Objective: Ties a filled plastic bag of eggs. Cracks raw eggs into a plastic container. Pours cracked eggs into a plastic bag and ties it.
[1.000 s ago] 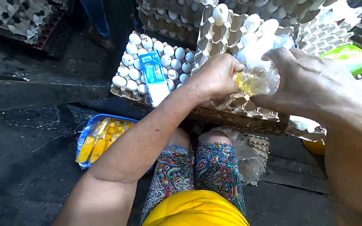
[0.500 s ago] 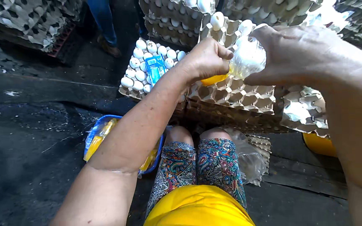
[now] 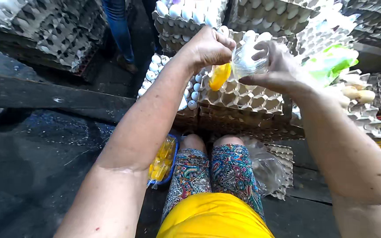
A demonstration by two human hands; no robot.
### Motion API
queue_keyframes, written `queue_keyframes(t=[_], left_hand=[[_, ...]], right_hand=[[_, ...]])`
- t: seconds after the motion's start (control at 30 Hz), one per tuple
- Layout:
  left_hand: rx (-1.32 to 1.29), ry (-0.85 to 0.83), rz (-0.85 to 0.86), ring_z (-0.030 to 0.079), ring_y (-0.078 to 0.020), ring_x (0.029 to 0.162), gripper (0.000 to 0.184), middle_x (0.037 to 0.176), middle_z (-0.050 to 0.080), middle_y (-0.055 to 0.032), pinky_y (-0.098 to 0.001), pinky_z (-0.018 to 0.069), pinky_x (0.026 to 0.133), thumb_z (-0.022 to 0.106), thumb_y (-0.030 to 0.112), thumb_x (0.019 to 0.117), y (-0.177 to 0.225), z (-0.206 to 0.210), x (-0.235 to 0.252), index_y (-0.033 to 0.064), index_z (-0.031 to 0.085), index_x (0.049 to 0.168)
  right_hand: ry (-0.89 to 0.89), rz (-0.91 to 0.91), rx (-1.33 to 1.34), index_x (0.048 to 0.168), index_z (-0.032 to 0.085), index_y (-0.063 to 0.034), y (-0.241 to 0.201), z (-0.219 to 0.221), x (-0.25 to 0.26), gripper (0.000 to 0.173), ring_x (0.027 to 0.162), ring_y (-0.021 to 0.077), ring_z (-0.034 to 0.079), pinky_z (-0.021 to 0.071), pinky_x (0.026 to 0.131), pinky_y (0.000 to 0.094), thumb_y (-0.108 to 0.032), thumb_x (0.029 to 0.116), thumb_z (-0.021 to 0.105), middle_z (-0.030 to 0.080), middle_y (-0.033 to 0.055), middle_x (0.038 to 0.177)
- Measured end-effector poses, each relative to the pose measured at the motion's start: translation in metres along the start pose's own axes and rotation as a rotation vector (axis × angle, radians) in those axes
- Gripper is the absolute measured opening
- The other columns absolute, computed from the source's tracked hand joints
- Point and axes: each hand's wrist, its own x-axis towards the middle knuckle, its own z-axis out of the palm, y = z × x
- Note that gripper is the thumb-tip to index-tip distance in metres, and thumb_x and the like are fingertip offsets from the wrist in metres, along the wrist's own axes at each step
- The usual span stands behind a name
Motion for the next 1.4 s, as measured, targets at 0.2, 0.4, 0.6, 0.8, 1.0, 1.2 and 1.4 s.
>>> queue_keyframes(t=[0.2, 0.4, 0.6, 0.8, 1.0, 1.2, 1.4], left_hand=[[-0.019, 0.017, 0.032, 0.069, -0.0093, 0.094, 0.034, 0.116, 0.07, -0.0083, -0.024, 0.0577, 0.087, 0.068, -0.004, 0.0895, 0.022, -0.006, -0.006, -0.0006, 0.068, 0.123], [0.061, 0.073, 0.061, 0.068, -0.0065, 0.089, 0.03, 0.112, 0.07, -0.0047, -0.0214, 0.0565, 0.082, 0.068, -0.002, 0.0903, 0.049, -0.007, -0.013, 0.0036, 0.071, 0.119], [0.125, 0.119, 0.145, 0.067, -0.0074, 0.093, 0.027, 0.112, 0.07, -0.0045, -0.0212, 0.0563, 0.083, 0.067, -0.003, 0.0898, 0.076, -0.004, -0.023, 0.0029, 0.071, 0.116], [0.151, 0.156, 0.129, 0.067, -0.0069, 0.09, 0.024, 0.108, 0.071, -0.0031, -0.0211, 0.0568, 0.081, 0.068, -0.003, 0.0884, 0.083, 0.004, -0.025, 0.0054, 0.072, 0.11], [0.172, 0.101, 0.113, 0.068, -0.0063, 0.089, 0.026, 0.111, 0.072, -0.0037, -0.0211, 0.057, 0.082, 0.067, -0.003, 0.089, 0.079, 0.009, -0.03, 0.0046, 0.073, 0.113], [0.163, 0.068, 0.08, 0.068, -0.0063, 0.087, 0.023, 0.105, 0.073, -0.0038, -0.0222, 0.0559, 0.081, 0.067, -0.004, 0.0883, 0.073, 0.013, -0.032, 0.0039, 0.075, 0.109], [0.24, 0.031, 0.073, 0.067, -0.0044, 0.086, 0.021, 0.103, 0.074, -0.0028, -0.0229, 0.0546, 0.082, 0.066, -0.002, 0.09, 0.069, 0.018, -0.033, 0.0043, 0.076, 0.107]], right_hand=[[0.062, 0.025, 0.072, 0.15, 0.043, -0.0106, 0.023, 0.027, -0.013, 0.092, 0.116, 0.0359, 0.063, 0.0514, 0.094, 0.0603, -0.038, 0.0759, 0.089, 0.06, 0.0178, 0.138], [0.365, -0.014, 0.453, 0.148, 0.041, -0.0035, 0.054, 0.065, -0.007, 0.094, 0.115, 0.0225, 0.063, 0.0545, 0.098, 0.0421, -0.037, 0.0747, 0.09, 0.061, 0.015, 0.133], [0.456, 0.03, 0.297, 0.149, 0.041, -0.0019, 0.056, 0.084, -0.011, 0.094, 0.115, 0.0357, 0.065, 0.052, 0.098, 0.0565, -0.041, 0.0775, 0.088, 0.063, 0.023, 0.13], [0.534, 0.07, 0.182, 0.153, 0.038, -0.0014, 0.062, 0.094, -0.016, 0.098, 0.122, 0.0416, 0.06, 0.0489, 0.102, 0.0579, -0.039, 0.0768, 0.087, 0.058, 0.0259, 0.138], [0.416, 0.083, -0.04, 0.151, 0.043, -0.0002, 0.065, 0.085, -0.029, 0.095, 0.13, 0.0487, 0.052, 0.042, 0.102, 0.0681, -0.045, 0.0777, 0.084, 0.056, 0.0269, 0.141], [0.184, 0.101, -0.032, 0.143, 0.051, 0.0036, 0.063, 0.041, -0.05, 0.063, 0.128, 0.0513, 0.052, 0.0414, 0.102, 0.0697, -0.019, 0.0893, 0.074, 0.056, 0.0312, 0.136], [0.335, -0.114, 0.183, 0.124, 0.069, -0.0049, 0.011, -0.001, -0.049, 0.032, 0.094, 0.0211, 0.066, 0.0534, 0.086, 0.0433, -0.026, 0.1054, 0.055, 0.069, 0.0145, 0.114]])
